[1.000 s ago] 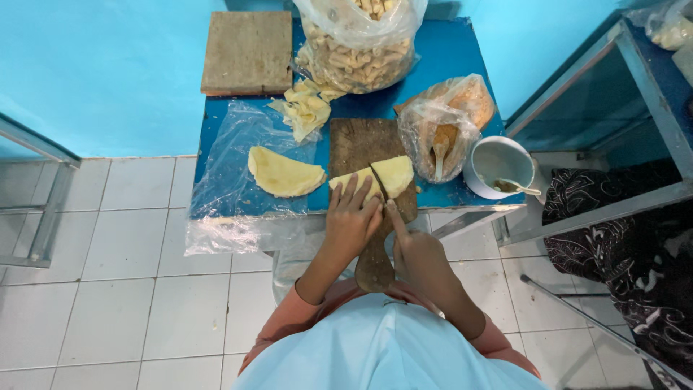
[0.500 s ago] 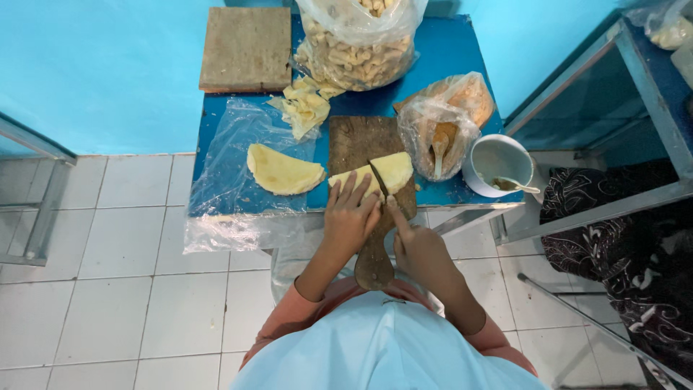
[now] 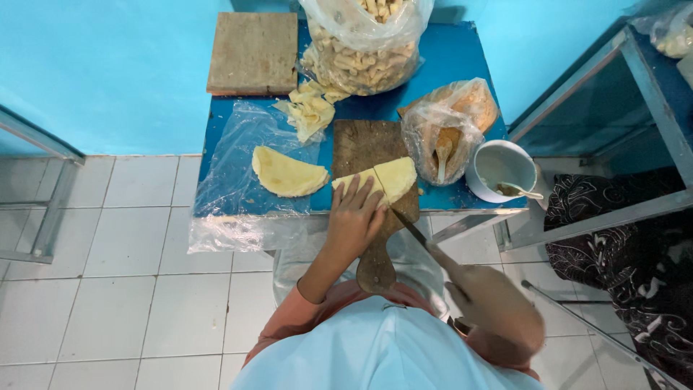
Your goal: The person slices a round layered cake on a wooden board with a knife, cutting it into wedges and then into smaller pieces, and stacks the cut slices on the board. A cup and bags of snacks sit on the blue table beside the work area.
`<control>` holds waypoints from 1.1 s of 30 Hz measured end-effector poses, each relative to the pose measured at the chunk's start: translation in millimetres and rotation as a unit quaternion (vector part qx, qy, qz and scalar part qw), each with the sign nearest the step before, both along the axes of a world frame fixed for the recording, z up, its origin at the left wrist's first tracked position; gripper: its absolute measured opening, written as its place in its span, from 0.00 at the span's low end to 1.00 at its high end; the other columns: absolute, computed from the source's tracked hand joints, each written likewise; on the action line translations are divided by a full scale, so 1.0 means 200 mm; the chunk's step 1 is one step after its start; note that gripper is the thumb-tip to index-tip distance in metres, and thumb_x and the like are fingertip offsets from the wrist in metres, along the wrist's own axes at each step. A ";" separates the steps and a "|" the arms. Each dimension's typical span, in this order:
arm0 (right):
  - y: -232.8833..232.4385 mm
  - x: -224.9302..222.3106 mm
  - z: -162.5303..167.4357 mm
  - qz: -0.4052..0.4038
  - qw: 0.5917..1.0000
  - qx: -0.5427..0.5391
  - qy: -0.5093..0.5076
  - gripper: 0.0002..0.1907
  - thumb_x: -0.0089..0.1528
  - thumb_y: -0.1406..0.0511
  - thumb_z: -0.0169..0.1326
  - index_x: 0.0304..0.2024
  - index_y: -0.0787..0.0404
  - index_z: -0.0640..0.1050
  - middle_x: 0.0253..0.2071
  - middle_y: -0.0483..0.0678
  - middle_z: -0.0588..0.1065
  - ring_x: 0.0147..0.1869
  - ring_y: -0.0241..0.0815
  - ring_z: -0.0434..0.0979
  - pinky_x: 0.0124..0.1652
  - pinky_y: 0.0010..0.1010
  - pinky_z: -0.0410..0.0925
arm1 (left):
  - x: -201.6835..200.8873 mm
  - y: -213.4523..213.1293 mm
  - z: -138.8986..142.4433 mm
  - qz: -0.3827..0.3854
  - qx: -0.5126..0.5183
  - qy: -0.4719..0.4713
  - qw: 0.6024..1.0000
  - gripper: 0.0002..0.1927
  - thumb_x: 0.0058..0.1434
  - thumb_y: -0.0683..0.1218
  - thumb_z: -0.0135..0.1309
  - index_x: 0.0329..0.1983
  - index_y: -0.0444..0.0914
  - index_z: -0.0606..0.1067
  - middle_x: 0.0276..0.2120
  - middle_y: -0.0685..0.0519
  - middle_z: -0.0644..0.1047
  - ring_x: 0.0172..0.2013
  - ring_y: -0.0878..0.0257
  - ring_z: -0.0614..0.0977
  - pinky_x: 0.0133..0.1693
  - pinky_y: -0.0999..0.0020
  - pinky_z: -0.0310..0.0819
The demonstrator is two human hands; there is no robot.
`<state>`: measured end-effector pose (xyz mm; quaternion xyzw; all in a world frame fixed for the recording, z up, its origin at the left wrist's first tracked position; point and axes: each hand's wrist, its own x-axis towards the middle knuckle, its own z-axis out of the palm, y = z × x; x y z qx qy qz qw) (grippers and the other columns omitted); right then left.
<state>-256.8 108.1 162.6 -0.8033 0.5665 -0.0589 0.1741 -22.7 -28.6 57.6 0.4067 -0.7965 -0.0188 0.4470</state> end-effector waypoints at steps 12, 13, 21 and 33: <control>-0.20 0.10 -0.01 -0.090 0.986 -0.083 -0.110 0.38 0.60 0.66 0.56 0.72 0.47 0.63 0.20 0.56 0.73 0.23 0.56 0.74 0.28 0.42 0.67 | 0.03 -0.19 0.10 0.064 -0.010 0.020 0.998 0.21 0.65 0.49 0.56 0.55 0.29 0.72 0.48 0.40 0.74 0.50 0.42 0.74 0.50 0.49 0.69; -0.21 0.10 -0.02 -0.098 0.987 -0.068 -0.108 0.38 0.60 0.66 0.56 0.72 0.47 0.62 0.20 0.56 0.73 0.22 0.56 0.73 0.29 0.42 0.67 | 0.04 -0.21 0.11 0.069 0.011 -0.011 0.997 0.22 0.63 0.51 0.58 0.51 0.30 0.73 0.47 0.40 0.73 0.49 0.42 0.73 0.49 0.49 0.69; -0.22 0.08 -0.07 -0.092 0.986 -0.074 -0.116 0.39 0.58 0.68 0.56 0.72 0.49 0.62 0.20 0.55 0.73 0.23 0.57 0.75 0.29 0.44 0.67 | 0.08 -0.28 0.10 0.036 0.084 -0.087 0.992 0.26 0.55 0.54 0.63 0.45 0.30 0.73 0.44 0.39 0.71 0.48 0.41 0.70 0.45 0.47 0.65; -0.20 0.10 -0.05 -0.107 0.985 -0.066 -0.122 0.38 0.59 0.68 0.56 0.72 0.47 0.63 0.21 0.56 0.74 0.24 0.58 0.76 0.30 0.44 0.68 | 0.16 -0.38 0.16 -0.093 0.240 0.022 0.966 0.17 0.57 0.50 0.65 0.38 0.34 0.75 0.31 0.38 0.79 0.37 0.40 0.82 0.39 0.49 0.74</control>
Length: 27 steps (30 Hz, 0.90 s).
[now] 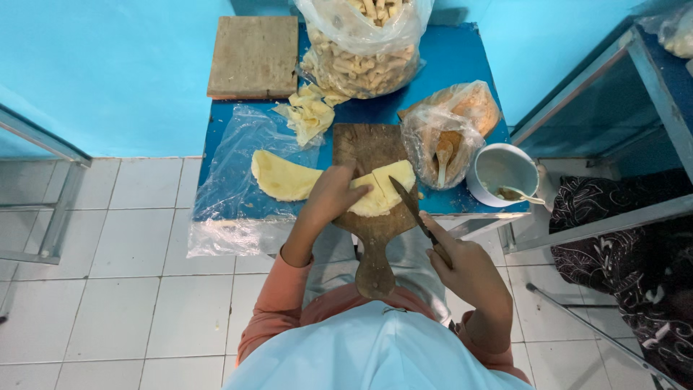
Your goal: The person slices a round layered cake on a wooden board with a knife, cutting it into wedges and then into smaller pieces, and stacks the cut slices on the board. A cup and bags of snacks sit on the blue table beside the work area.
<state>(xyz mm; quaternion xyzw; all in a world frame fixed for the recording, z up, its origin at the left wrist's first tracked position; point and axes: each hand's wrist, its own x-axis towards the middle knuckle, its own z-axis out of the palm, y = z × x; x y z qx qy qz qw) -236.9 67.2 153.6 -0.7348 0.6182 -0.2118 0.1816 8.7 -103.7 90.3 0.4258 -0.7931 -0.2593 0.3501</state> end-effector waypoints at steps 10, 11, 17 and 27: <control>-0.04 0.13 -0.03 0.031 0.999 -0.037 -0.020 0.40 0.60 0.68 0.56 0.74 0.51 0.60 0.24 0.58 0.76 0.27 0.60 0.76 0.31 0.46 0.67 | -0.09 0.12 -0.08 0.130 -0.083 -0.009 0.988 0.18 0.57 0.49 0.63 0.42 0.32 0.75 0.42 0.37 0.75 0.43 0.38 0.78 0.41 0.47 0.73; -0.03 0.13 -0.03 0.028 0.999 -0.037 -0.018 0.39 0.60 0.68 0.56 0.74 0.51 0.60 0.24 0.58 0.75 0.27 0.60 0.76 0.31 0.46 0.67 | -0.09 0.13 -0.08 0.140 -0.090 -0.017 0.986 0.18 0.56 0.49 0.64 0.42 0.32 0.75 0.42 0.38 0.75 0.43 0.38 0.78 0.41 0.47 0.73; -0.02 0.17 -0.02 0.014 0.999 -0.039 -0.021 0.38 0.60 0.68 0.55 0.73 0.51 0.61 0.23 0.58 0.75 0.27 0.60 0.77 0.32 0.47 0.68 | -0.07 0.15 -0.08 0.144 -0.095 -0.006 0.985 0.16 0.58 0.49 0.63 0.43 0.35 0.76 0.42 0.40 0.75 0.44 0.40 0.76 0.44 0.49 0.72; -0.06 0.19 -0.05 0.018 0.999 -0.016 0.043 0.37 0.61 0.64 0.55 0.72 0.49 0.62 0.29 0.61 0.78 0.31 0.64 0.79 0.33 0.50 0.69 | -0.08 0.17 -0.08 0.162 -0.107 0.009 0.981 0.15 0.58 0.49 0.62 0.42 0.35 0.77 0.42 0.42 0.76 0.43 0.41 0.76 0.44 0.50 0.72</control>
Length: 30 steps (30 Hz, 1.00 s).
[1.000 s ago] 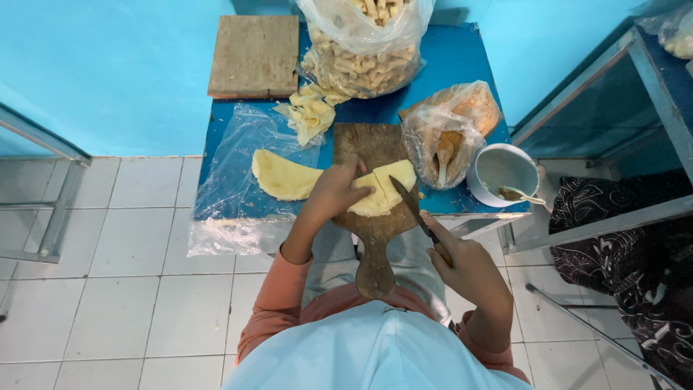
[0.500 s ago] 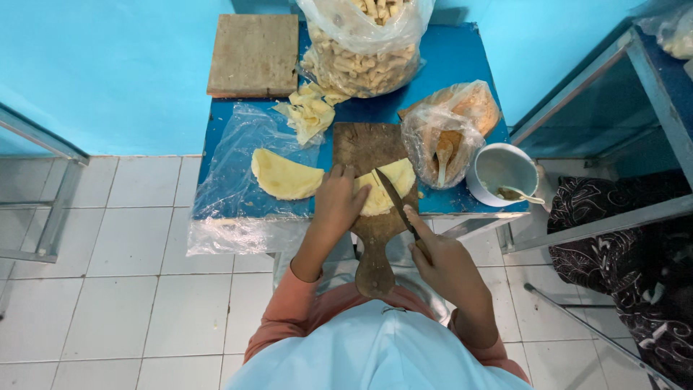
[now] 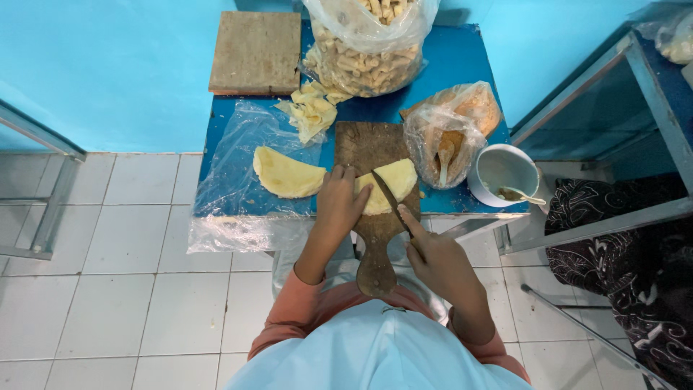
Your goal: The person slices a round layered cake on a wooden board with a knife, cutting it into wedges and then into smaller pieces, and stacks the cut slices on the board. A cup and bags of snacks sit on the blue table beside the work area.
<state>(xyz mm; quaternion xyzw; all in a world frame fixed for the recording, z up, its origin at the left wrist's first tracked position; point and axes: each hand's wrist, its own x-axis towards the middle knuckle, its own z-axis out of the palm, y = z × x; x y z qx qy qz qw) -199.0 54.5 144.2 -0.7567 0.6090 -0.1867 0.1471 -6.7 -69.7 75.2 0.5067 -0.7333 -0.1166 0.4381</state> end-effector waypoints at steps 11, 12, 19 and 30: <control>-0.05 -0.05 0.03 0.028 0.999 0.028 -0.002 0.38 0.60 0.67 0.54 0.72 0.49 0.62 0.25 0.58 0.78 0.29 0.60 0.79 0.32 0.48 0.68 | 0.01 0.00 -0.01 -0.002 0.003 -0.004 1.000 0.15 0.58 0.49 0.62 0.43 0.35 0.77 0.42 0.42 0.75 0.44 0.41 0.76 0.43 0.50 0.72; -0.06 -0.04 0.02 0.031 0.999 0.038 -0.007 0.38 0.59 0.67 0.54 0.72 0.50 0.61 0.25 0.57 0.78 0.29 0.60 0.79 0.32 0.48 0.68 | 0.01 0.00 -0.01 -0.001 -0.002 -0.007 1.000 0.15 0.58 0.49 0.62 0.43 0.35 0.77 0.42 0.42 0.75 0.44 0.41 0.76 0.43 0.50 0.72; -0.11 0.02 -0.07 0.032 0.999 -0.028 -0.016 0.37 0.61 0.68 0.54 0.73 0.52 0.62 0.23 0.59 0.76 0.28 0.62 0.77 0.31 0.50 0.68 | 0.00 0.00 -0.02 0.003 0.008 -0.009 1.000 0.15 0.60 0.51 0.61 0.42 0.35 0.76 0.41 0.43 0.76 0.44 0.43 0.77 0.42 0.50 0.73; -0.14 0.03 -0.13 0.008 1.000 0.007 0.027 0.38 0.61 0.66 0.53 0.74 0.48 0.60 0.23 0.63 0.75 0.29 0.65 0.77 0.33 0.52 0.69 | 0.02 -0.01 -0.04 -0.017 -0.016 0.002 1.000 0.14 0.61 0.50 0.60 0.42 0.36 0.76 0.40 0.43 0.76 0.43 0.43 0.77 0.42 0.50 0.72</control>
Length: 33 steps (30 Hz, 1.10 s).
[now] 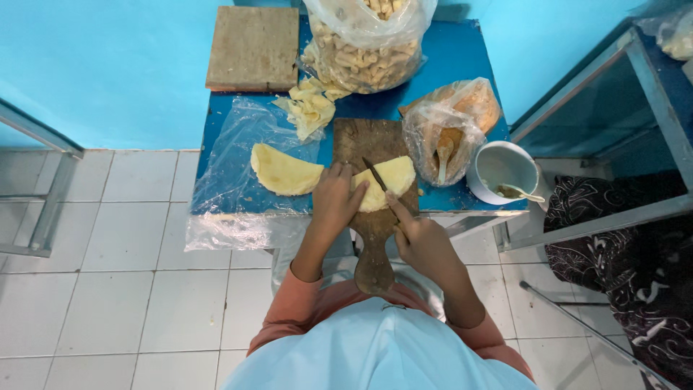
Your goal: The person slices a round layered cake on a wooden board with a knife, cutting it into wedges and then into smaller pieces, and stacks the cut slices on the board. A cup and bags of snacks sit on the blue table beside the work area.
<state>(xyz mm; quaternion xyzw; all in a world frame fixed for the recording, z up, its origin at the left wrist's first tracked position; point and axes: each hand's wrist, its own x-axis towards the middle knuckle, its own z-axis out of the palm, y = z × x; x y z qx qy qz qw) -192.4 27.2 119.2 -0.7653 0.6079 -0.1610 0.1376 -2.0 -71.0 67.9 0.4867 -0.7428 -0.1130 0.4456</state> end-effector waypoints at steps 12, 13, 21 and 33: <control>0.02 -0.01 -0.01 0.002 1.000 -0.024 0.007 0.37 0.62 0.65 0.53 0.74 0.48 0.59 0.23 0.61 0.76 0.29 0.64 0.78 0.33 0.52 0.70 | 0.02 -0.01 0.00 -0.017 -0.013 0.007 1.000 0.14 0.61 0.49 0.61 0.42 0.35 0.75 0.40 0.42 0.76 0.43 0.41 0.76 0.43 0.49 0.71; 0.02 -0.01 -0.01 0.001 1.000 -0.019 0.007 0.37 0.62 0.65 0.52 0.74 0.48 0.59 0.23 0.62 0.76 0.29 0.64 0.78 0.33 0.52 0.69 | 0.02 -0.02 0.00 -0.020 0.002 0.019 1.000 0.13 0.60 0.48 0.61 0.41 0.35 0.75 0.39 0.42 0.76 0.43 0.42 0.77 0.43 0.50 0.71; 0.24 -0.23 0.07 0.042 0.999 0.005 0.011 0.39 0.59 0.66 0.53 0.73 0.48 0.59 0.25 0.59 0.77 0.28 0.62 0.78 0.30 0.52 0.68 | 0.06 0.00 0.05 -0.045 0.055 0.083 0.994 0.12 0.58 0.47 0.62 0.38 0.35 0.73 0.34 0.42 0.78 0.38 0.43 0.80 0.38 0.52 0.73; 0.19 -0.19 0.08 0.040 0.999 -0.002 0.025 0.40 0.59 0.66 0.53 0.74 0.47 0.58 0.25 0.58 0.76 0.27 0.61 0.78 0.29 0.51 0.68 | 0.06 -0.02 0.06 -0.040 0.117 0.052 0.991 0.14 0.58 0.48 0.62 0.41 0.38 0.71 0.27 0.42 0.79 0.32 0.41 0.81 0.33 0.49 0.72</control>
